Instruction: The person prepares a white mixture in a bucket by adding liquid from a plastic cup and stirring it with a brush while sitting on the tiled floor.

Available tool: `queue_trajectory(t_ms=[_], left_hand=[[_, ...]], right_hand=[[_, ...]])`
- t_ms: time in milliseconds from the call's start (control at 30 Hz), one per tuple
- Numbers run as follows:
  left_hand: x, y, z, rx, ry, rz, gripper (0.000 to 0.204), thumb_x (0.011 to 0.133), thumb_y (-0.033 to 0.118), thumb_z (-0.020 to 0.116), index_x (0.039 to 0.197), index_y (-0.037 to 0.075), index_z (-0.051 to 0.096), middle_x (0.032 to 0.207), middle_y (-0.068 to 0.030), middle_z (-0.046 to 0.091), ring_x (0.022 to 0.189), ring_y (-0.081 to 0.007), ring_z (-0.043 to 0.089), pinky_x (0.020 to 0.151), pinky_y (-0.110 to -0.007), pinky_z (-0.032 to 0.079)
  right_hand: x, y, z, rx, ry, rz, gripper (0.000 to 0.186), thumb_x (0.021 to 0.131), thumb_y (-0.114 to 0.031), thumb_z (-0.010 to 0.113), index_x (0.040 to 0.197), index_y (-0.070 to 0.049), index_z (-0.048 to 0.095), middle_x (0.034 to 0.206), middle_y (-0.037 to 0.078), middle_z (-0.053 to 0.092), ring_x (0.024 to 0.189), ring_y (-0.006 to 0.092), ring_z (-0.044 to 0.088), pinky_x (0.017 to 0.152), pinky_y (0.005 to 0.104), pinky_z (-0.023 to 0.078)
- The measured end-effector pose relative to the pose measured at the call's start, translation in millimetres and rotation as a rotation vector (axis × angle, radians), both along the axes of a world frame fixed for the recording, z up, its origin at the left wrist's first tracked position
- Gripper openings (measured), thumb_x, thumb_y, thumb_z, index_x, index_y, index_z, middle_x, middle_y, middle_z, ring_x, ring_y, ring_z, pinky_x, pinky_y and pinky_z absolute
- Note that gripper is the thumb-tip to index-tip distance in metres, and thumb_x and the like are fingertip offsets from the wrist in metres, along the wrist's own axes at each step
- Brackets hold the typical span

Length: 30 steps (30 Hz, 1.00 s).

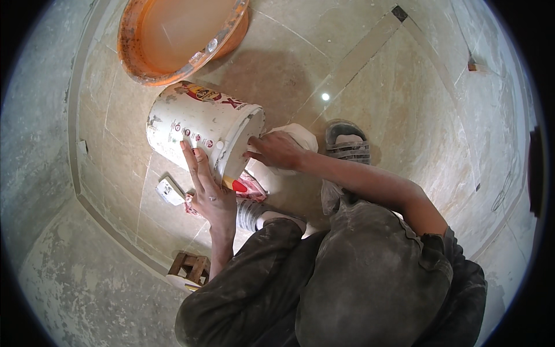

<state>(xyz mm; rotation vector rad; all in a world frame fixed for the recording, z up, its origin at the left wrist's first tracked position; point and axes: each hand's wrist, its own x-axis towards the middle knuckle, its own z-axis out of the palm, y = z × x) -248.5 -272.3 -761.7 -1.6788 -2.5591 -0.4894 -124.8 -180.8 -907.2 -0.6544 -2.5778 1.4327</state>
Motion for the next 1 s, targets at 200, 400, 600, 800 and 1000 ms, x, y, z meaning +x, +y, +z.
queue_trajectory(t_ms=[200, 400, 600, 800, 1000], left_hand=[[0, 1, 2, -0.007, 0.004, 0.001, 0.078, 0.075, -0.009, 0.063, 0.146, 0.007, 0.035, 0.152, -0.025, 0.037, 0.112, -0.0367, 0.065, 0.053, -0.032, 0.058], [0, 1, 2, -0.003, -0.003, -0.001, 0.078, 0.075, -0.009, 0.063, 0.146, 0.007, 0.036, 0.152, -0.0256, 0.036, 0.114, -0.0369, 0.064, 0.054, -0.032, 0.058], [1, 2, 2, 0.0, -0.001, -0.011, 0.076, 0.075, -0.009, 0.063, 0.145, 0.006, 0.036, 0.152, -0.0258, 0.037, 0.117, -0.0374, 0.062, 0.056, -0.032, 0.059], [2, 1, 3, -0.018, 0.0, 0.008, 0.072, 0.079, -0.003, 0.065, 0.144, 0.005, 0.037, 0.152, -0.0245, 0.037, 0.122, -0.039, 0.058, 0.062, -0.034, 0.061], [2, 2, 3, -0.006, 0.002, 0.0, 0.071, 0.08, -0.004, 0.065, 0.144, 0.005, 0.037, 0.151, -0.0264, 0.038, 0.121, -0.0382, 0.059, 0.061, -0.033, 0.06]], right_hand=[[-2, 2, 4, -0.017, -0.005, -0.048, 0.046, 0.096, -0.049, 0.053, 0.099, -0.003, 0.052, 0.063, 0.02, 0.061, 0.064, 0.0424, 0.064, 0.06, 0.052, 0.048], [-2, -1, -3, -0.013, 0.079, -0.086, 0.045, 0.096, -0.047, 0.053, 0.1, -0.002, 0.051, 0.063, 0.021, 0.06, 0.065, 0.0441, 0.063, 0.06, 0.0529, 0.048], [-3, -3, -9, -0.012, 0.097, -0.12, 0.042, 0.098, -0.044, 0.053, 0.099, -0.002, 0.051, 0.061, 0.021, 0.06, 0.065, 0.0436, 0.064, 0.06, 0.0527, 0.048], [-4, -2, -7, -0.014, 0.019, -0.109, 0.04, 0.098, -0.041, 0.053, 0.099, -0.001, 0.051, 0.062, 0.021, 0.061, 0.065, 0.0433, 0.064, 0.062, 0.0525, 0.048], [-4, -6, -14, -0.016, 0.111, -0.151, 0.036, 0.099, -0.037, 0.053, 0.098, -0.002, 0.052, 0.062, 0.021, 0.061, 0.065, 0.044, 0.064, 0.063, 0.0538, 0.047]])
